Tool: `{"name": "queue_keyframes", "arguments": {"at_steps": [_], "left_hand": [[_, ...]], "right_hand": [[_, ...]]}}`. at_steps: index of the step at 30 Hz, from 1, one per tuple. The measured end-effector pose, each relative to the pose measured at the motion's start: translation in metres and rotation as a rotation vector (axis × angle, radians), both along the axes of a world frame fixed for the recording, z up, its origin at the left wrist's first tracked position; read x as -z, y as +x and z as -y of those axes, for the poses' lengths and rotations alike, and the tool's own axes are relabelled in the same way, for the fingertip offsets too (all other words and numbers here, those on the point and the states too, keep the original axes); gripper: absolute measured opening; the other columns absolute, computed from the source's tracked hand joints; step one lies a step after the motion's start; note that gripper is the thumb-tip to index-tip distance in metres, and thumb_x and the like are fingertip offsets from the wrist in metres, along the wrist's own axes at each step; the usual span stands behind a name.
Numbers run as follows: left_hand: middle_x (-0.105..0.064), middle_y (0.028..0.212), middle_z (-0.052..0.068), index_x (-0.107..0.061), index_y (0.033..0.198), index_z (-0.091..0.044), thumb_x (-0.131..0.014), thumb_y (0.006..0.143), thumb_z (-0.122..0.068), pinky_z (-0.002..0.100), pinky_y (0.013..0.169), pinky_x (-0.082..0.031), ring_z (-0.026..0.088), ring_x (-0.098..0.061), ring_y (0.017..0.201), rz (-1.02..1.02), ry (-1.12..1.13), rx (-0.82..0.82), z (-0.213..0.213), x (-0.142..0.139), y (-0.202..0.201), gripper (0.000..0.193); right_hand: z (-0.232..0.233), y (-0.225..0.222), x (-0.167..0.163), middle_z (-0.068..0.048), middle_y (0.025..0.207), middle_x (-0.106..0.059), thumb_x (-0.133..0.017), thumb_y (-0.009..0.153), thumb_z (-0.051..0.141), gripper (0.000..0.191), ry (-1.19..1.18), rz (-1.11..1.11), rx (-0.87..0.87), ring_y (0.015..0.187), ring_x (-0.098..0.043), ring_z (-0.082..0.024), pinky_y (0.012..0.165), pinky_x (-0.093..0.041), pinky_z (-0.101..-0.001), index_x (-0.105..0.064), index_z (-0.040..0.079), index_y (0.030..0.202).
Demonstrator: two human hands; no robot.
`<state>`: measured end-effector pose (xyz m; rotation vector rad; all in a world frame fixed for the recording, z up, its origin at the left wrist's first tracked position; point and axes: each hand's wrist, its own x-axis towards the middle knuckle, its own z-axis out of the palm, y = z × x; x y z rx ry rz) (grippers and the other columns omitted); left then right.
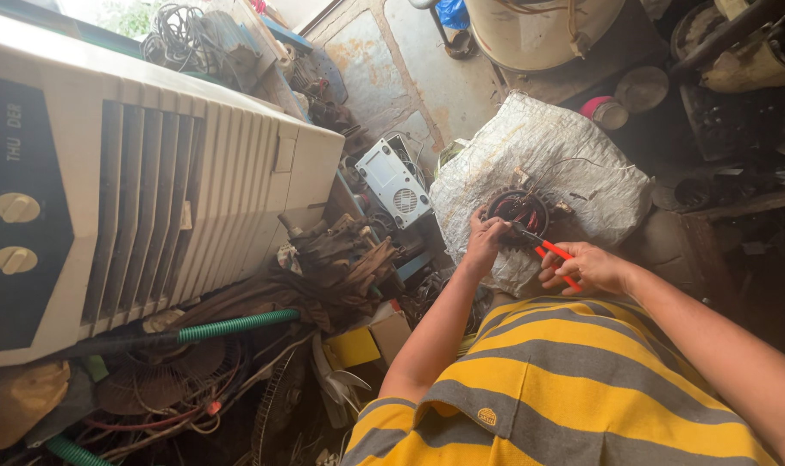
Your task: The person works on a circular electrical component, using pliers and a hammer to manipulate and cut wires. They repeatedly adjust the wires and use tools to secure or remove parts of the component.
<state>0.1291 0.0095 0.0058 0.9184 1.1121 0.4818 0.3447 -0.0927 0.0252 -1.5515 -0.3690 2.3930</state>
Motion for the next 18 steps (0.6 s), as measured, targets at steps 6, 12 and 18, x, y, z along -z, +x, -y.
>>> {"name": "queue_keyframes", "arguments": {"at_steps": [6, 12, 18], "left_hand": [[-0.068, 0.1, 0.004, -0.073, 0.088, -0.01, -0.06, 0.099, -0.025, 0.039, 0.127, -0.015, 0.031, -0.035, 0.14, 0.098, -0.037, -0.003, 0.001, 0.003, 0.0, 0.022], [-0.068, 0.095, 0.004, -0.072, 0.09, -0.007, -0.06, 0.099, -0.024, 0.039, 0.126, -0.018, 0.022, -0.048, 0.127, 0.049, -0.032, 0.02, 0.0, 0.003, -0.002, 0.022], [-0.07, 0.097, 0.006, -0.058, 0.112, -0.051, -0.066, 0.094, -0.008, 0.052, 0.118, -0.03, 0.03, -0.052, 0.111, 0.289, -0.335, -0.209, 0.004, 0.006, -0.008, 0.047]], "right_hand": [[0.015, 0.003, 0.038, -0.019, 0.099, -0.072, -0.051, 0.085, 0.0, 0.017, 0.048, -0.235, 0.099, 0.082, -0.071, -0.027, 0.072, -0.06, -0.0429, -0.059, 0.003, 0.1], [0.023, -0.002, 0.051, -0.015, 0.093, -0.066, -0.053, 0.084, -0.006, 0.024, 0.14, -0.342, 0.181, 0.077, -0.067, -0.022, 0.064, -0.054, -0.0368, -0.056, 0.008, 0.104], [-0.007, -0.012, 0.013, -0.01, 0.1, -0.073, -0.046, 0.072, -0.005, 0.041, 0.083, 0.042, -0.049, 0.09, -0.075, -0.021, 0.076, -0.062, -0.0383, -0.062, 0.008, 0.108]]}}
